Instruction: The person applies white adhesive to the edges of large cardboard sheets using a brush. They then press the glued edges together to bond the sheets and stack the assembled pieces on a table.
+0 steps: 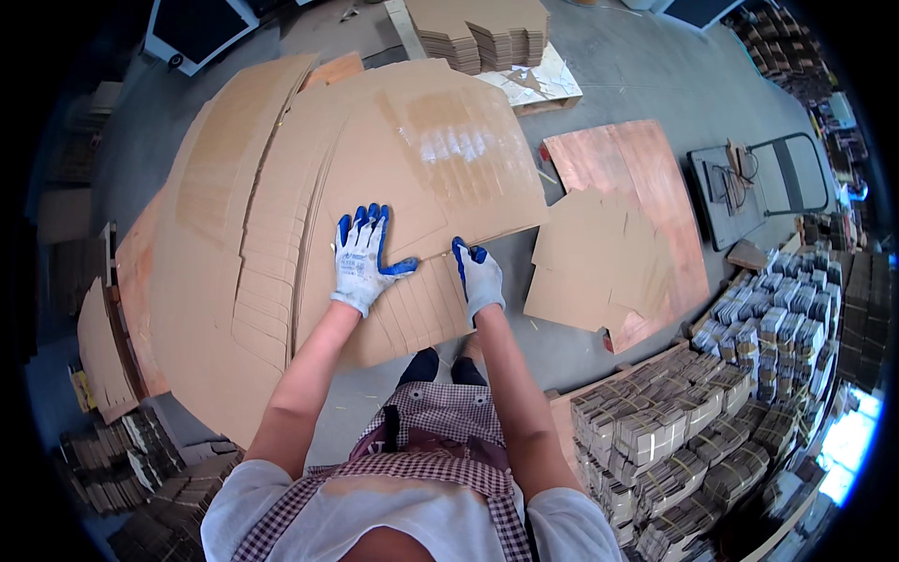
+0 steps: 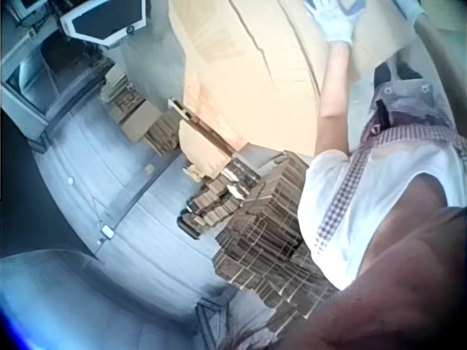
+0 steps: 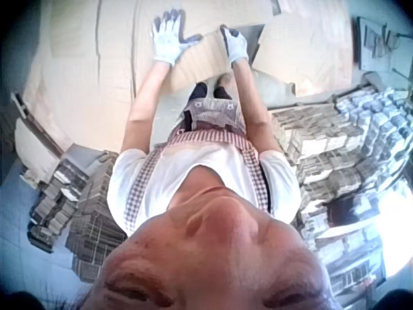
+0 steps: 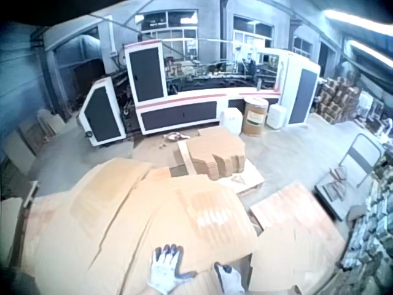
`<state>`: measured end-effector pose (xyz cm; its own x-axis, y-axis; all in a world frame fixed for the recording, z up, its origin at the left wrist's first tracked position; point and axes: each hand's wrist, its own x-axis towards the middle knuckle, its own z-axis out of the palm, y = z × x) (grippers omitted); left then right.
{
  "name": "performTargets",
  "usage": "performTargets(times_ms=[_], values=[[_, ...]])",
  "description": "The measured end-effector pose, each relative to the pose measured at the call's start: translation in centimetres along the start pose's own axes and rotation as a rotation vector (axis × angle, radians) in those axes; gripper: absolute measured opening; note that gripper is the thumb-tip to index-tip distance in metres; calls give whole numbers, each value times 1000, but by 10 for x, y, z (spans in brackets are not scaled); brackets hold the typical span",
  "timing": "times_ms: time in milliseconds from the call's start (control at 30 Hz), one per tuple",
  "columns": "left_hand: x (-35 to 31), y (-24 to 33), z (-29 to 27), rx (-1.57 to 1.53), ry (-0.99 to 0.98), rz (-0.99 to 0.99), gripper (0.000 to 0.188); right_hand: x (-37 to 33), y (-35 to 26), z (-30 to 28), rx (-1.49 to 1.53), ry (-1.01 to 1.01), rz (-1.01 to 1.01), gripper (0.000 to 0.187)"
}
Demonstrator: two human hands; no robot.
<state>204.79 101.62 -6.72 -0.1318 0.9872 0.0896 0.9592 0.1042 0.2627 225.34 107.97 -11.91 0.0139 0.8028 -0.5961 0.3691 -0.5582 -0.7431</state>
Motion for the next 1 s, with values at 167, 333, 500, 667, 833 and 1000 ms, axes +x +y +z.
performTargets(times_ms=[167,333,500,667,833,1000], values=[[1,-8,-4,-40,41,44,93,-3,-14,13,102,90,68,38],[-4,-14,-4,-55,52,82,83,-4,-32,18,-3,163,85,38],[-5,-11,-2,-69,101,123,74,9,-16,16,-31,186,14,35],[-14,-12,0,-62,91,139,63,16,-6,20,15,192,14,38],[-15,-13,-8,-97,94,150,61,22,-8,18,149,168,17,35],[-34,-19,-28,-253,-22,127,57,16,-16,13,142,84,27,36]])
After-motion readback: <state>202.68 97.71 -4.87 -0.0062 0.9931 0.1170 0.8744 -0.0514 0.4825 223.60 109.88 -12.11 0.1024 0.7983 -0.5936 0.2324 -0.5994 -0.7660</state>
